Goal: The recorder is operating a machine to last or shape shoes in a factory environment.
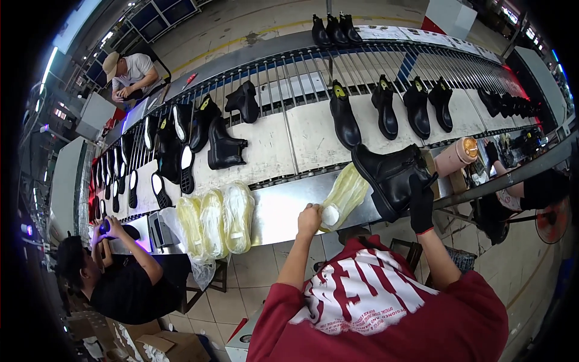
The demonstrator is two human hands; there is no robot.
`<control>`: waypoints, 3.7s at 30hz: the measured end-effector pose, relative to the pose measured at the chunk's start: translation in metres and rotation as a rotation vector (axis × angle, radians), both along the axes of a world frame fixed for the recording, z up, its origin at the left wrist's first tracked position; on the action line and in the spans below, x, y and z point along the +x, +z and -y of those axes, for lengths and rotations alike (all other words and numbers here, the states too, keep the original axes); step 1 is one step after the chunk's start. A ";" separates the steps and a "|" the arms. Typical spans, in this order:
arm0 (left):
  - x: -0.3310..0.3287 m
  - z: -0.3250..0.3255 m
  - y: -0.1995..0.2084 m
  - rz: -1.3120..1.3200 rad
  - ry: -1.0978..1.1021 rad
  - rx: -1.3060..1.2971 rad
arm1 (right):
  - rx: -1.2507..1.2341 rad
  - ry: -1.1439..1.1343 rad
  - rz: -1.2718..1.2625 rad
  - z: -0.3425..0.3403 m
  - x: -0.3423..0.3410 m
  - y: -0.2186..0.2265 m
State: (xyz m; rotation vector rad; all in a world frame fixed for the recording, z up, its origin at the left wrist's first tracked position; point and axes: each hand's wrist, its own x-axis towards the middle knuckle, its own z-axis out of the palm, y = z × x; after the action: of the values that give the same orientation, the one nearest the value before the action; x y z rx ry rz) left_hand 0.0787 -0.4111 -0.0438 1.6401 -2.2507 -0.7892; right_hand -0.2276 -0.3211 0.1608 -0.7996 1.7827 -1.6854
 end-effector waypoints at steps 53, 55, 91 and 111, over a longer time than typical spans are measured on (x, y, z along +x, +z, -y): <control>-0.001 -0.019 0.058 -0.467 0.502 0.025 | 0.562 0.939 -0.768 0.151 0.221 -0.119; 0.000 -0.016 0.051 -0.467 0.485 0.008 | 0.631 0.783 -0.818 0.146 0.220 -0.120; 0.002 0.008 0.035 -0.459 0.490 0.021 | 0.692 0.698 -0.682 0.158 0.239 -0.104; 0.003 -0.004 0.002 -0.535 0.421 -0.160 | 0.496 0.746 -0.724 0.139 0.230 -0.127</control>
State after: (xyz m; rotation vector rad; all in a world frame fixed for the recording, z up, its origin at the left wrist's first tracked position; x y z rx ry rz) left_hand 0.0818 -0.4073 -0.0417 1.5226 -1.5005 -0.7924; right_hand 0.0028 -0.4597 0.0337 -1.6848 1.8454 -0.4550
